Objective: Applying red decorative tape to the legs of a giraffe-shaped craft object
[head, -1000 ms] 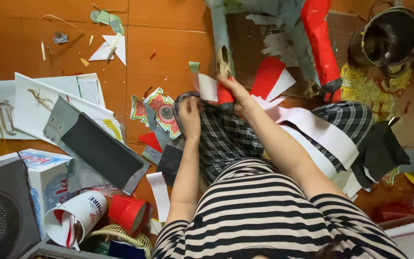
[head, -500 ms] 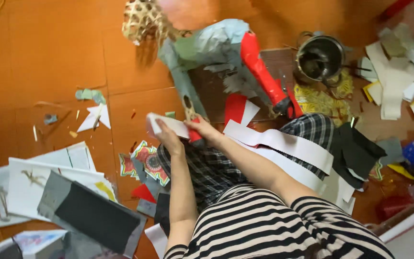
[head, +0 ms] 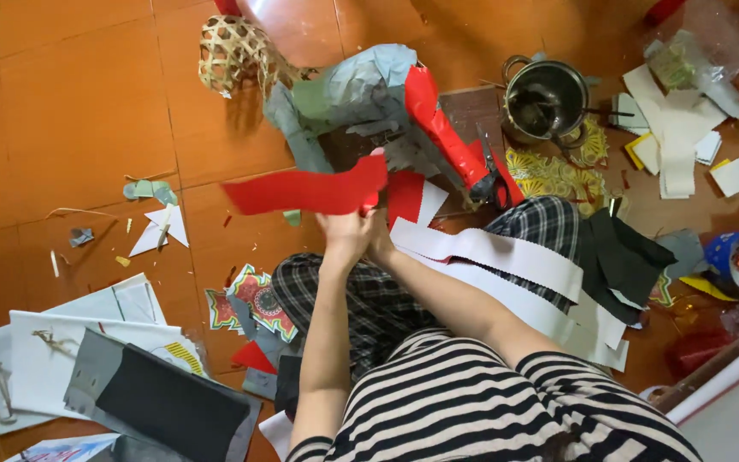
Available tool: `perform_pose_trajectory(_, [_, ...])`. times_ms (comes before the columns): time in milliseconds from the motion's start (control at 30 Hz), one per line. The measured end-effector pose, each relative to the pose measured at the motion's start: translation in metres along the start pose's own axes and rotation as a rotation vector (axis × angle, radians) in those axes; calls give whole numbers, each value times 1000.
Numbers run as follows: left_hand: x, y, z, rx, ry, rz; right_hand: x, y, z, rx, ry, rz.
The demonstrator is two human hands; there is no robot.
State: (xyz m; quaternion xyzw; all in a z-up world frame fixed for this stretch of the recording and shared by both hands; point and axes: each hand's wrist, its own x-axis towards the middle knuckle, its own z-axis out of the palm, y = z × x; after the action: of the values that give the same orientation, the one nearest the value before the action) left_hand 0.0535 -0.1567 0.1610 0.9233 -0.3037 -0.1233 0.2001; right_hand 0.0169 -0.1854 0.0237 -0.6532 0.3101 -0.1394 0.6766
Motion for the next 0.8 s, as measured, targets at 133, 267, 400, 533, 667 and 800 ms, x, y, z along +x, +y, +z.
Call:
perform_pose_trajectory(133, [-1,-101,70,-544,-27,-355,7,-7,0,193,65,151])
perform_pose_trajectory(267, [12,-175,125,-1204,-168,-506,34,38,15,605,323,412])
perform_pose_trajectory(400, [19,-192,138,-1296,-198,-598,76,61,-27,626,379,477])
perform_pose_trajectory(533, [17,-201,142,-1279,-202,-608,102,43,-120,709,545,137])
perform_pose_trajectory(667, [4,-155,119,-1114,-134,-483,79,19,-179,219,206,229])
perform_pose_trajectory(800, [10,-154,128,-1096,-67,-531,39,15,-136,45,-142,494])
